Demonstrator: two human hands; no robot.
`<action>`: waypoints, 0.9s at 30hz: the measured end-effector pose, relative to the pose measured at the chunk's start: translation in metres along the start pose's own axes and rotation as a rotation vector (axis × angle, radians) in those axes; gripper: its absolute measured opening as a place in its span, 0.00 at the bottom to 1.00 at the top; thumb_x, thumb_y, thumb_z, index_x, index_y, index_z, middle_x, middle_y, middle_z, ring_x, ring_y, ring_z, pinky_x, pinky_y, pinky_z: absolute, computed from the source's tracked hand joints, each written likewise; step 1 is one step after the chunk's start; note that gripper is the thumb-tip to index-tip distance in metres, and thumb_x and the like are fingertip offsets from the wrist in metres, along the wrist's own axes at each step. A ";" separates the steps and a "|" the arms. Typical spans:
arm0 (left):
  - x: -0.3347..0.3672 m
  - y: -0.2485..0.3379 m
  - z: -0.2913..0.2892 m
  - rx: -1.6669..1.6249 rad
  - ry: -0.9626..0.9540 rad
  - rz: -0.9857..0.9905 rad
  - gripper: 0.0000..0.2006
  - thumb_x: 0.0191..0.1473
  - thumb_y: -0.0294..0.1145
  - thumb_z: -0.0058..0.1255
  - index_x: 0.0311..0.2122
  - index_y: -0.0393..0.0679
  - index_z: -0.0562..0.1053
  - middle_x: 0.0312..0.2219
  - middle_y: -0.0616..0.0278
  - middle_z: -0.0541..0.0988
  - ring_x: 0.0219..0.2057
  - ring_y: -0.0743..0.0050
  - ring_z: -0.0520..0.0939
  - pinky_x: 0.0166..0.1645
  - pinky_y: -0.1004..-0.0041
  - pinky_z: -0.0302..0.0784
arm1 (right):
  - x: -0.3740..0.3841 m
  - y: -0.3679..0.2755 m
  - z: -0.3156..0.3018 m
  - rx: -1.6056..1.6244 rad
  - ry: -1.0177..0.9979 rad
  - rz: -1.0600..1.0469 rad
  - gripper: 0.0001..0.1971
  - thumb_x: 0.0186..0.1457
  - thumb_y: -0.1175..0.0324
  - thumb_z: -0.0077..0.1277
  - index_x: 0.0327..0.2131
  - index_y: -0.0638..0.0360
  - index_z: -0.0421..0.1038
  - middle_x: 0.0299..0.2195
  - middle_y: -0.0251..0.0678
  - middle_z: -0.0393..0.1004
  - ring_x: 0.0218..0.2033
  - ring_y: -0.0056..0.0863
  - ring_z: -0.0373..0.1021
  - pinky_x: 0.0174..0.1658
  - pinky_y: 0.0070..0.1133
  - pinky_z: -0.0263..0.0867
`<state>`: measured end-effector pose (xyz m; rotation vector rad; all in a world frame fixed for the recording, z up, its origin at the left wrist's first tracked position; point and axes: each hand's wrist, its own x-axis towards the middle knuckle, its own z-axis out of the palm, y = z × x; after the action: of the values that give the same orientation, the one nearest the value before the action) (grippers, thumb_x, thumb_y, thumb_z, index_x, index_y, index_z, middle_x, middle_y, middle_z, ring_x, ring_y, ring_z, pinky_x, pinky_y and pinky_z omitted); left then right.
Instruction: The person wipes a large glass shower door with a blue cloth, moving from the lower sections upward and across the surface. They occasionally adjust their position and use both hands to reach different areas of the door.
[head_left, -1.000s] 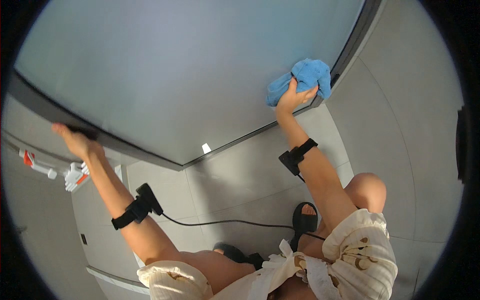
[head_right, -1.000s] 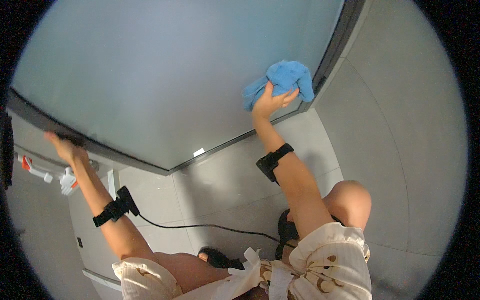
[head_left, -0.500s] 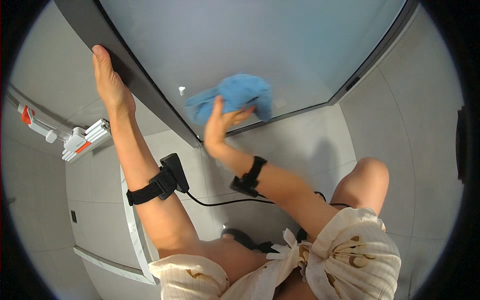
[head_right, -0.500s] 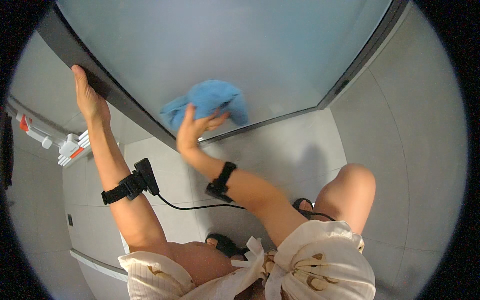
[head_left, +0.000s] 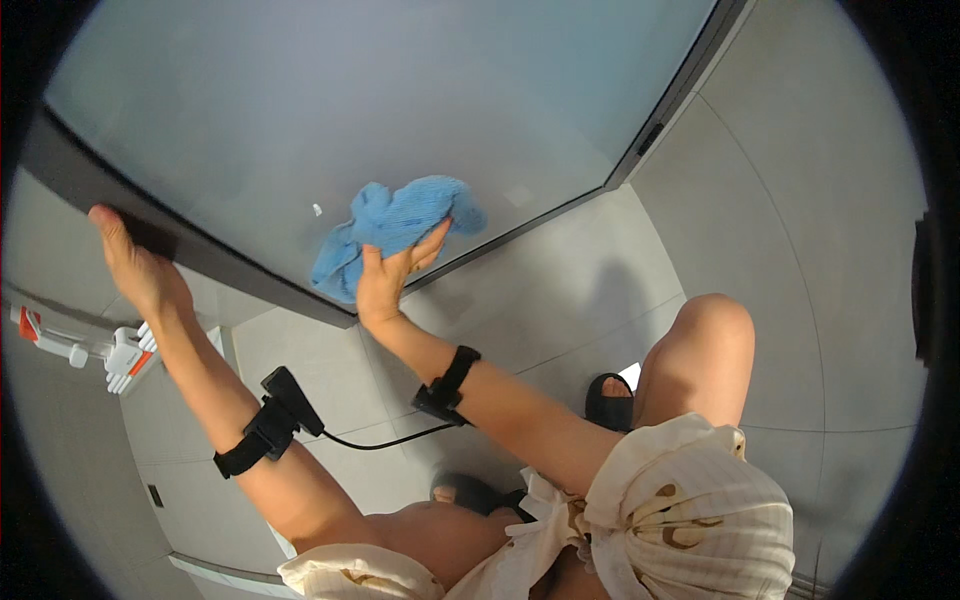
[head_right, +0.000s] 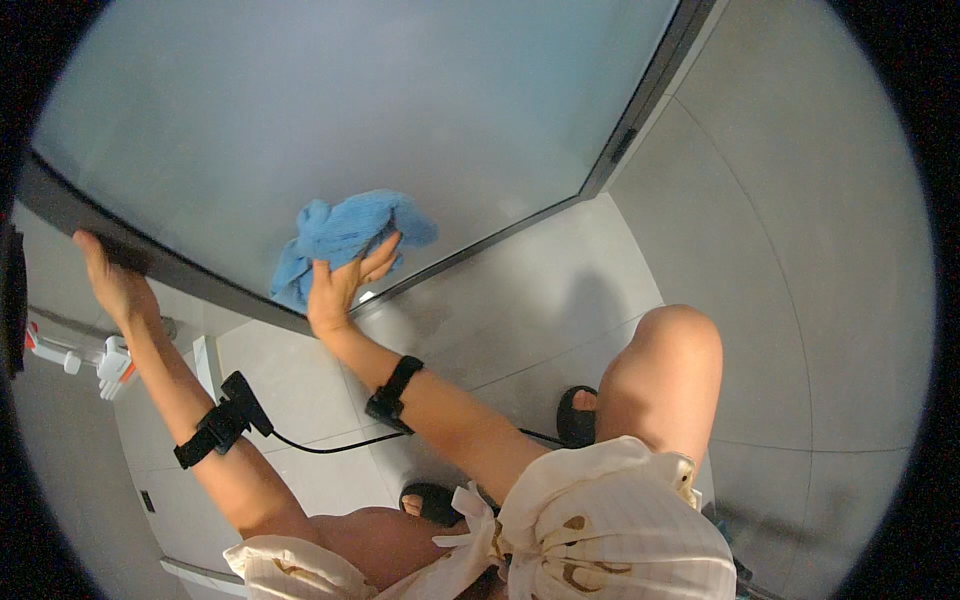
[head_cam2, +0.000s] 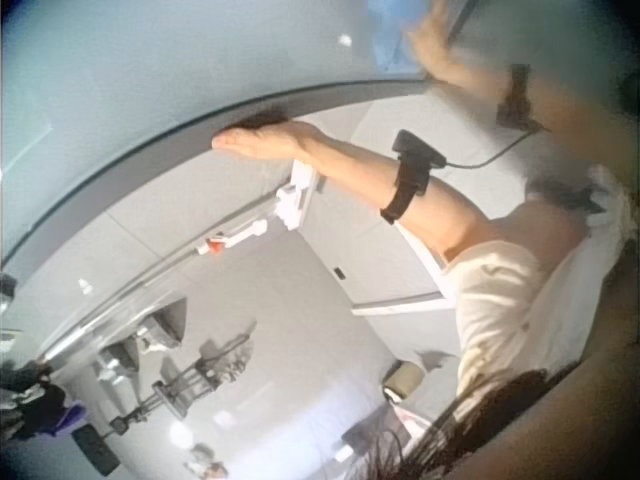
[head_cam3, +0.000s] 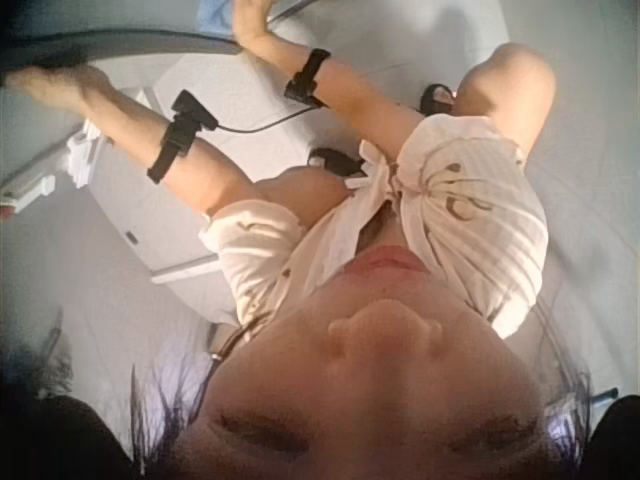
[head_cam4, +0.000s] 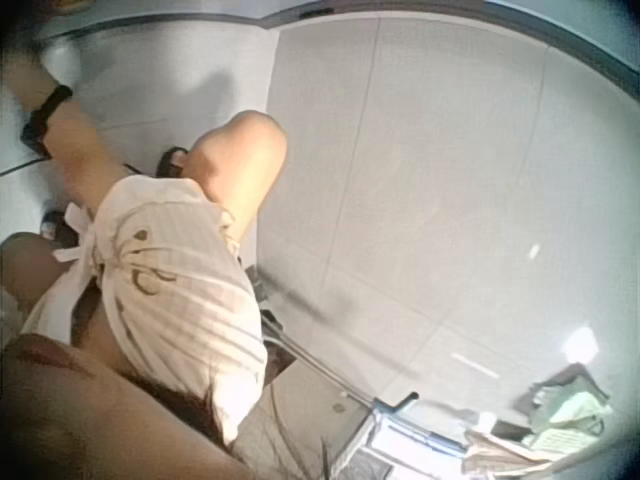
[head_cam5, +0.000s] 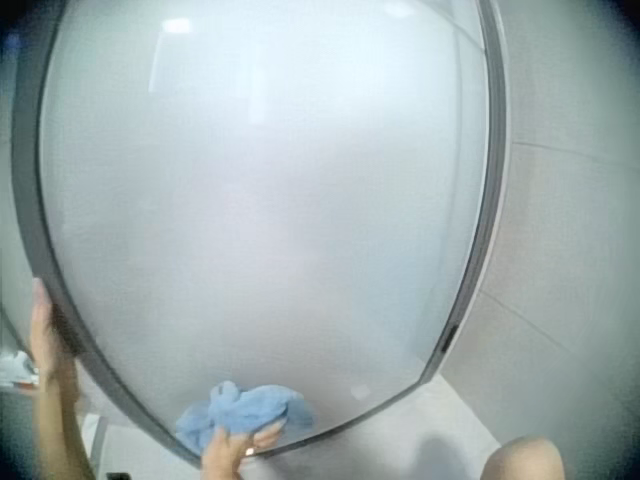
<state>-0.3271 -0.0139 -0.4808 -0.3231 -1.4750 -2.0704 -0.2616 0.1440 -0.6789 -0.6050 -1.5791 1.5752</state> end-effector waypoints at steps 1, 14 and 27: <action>0.000 0.001 -0.002 0.039 -0.005 -0.003 0.32 0.61 0.52 0.43 0.58 0.33 0.61 0.55 0.61 0.67 0.55 0.71 0.66 0.61 0.73 0.55 | 0.012 0.003 -0.009 0.026 0.034 -0.019 0.40 0.55 0.47 0.49 0.64 0.57 0.47 0.65 0.52 0.17 0.64 0.57 0.17 0.60 0.56 0.21; 0.001 0.019 -0.007 0.104 0.141 0.026 0.34 0.60 0.57 0.40 0.59 0.36 0.60 0.57 0.61 0.64 0.57 0.69 0.63 0.63 0.71 0.53 | 0.234 0.065 -0.158 0.333 0.470 -0.171 0.39 0.47 0.73 0.51 0.62 0.68 0.46 0.57 0.47 0.57 0.56 0.42 0.57 0.60 0.33 0.52; 0.003 0.020 -0.009 0.125 0.150 0.055 0.33 0.59 0.58 0.39 0.61 0.44 0.59 0.59 0.62 0.63 0.58 0.65 0.63 0.63 0.64 0.52 | 0.302 0.115 -0.243 0.535 0.559 0.292 0.36 0.51 0.54 0.52 0.59 0.59 0.52 0.54 0.44 0.61 0.51 0.41 0.64 0.53 0.36 0.62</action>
<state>-0.3164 -0.0276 -0.4668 -0.1540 -1.4793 -1.9059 -0.2588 0.5419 -0.7536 -0.8957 -0.6421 1.7453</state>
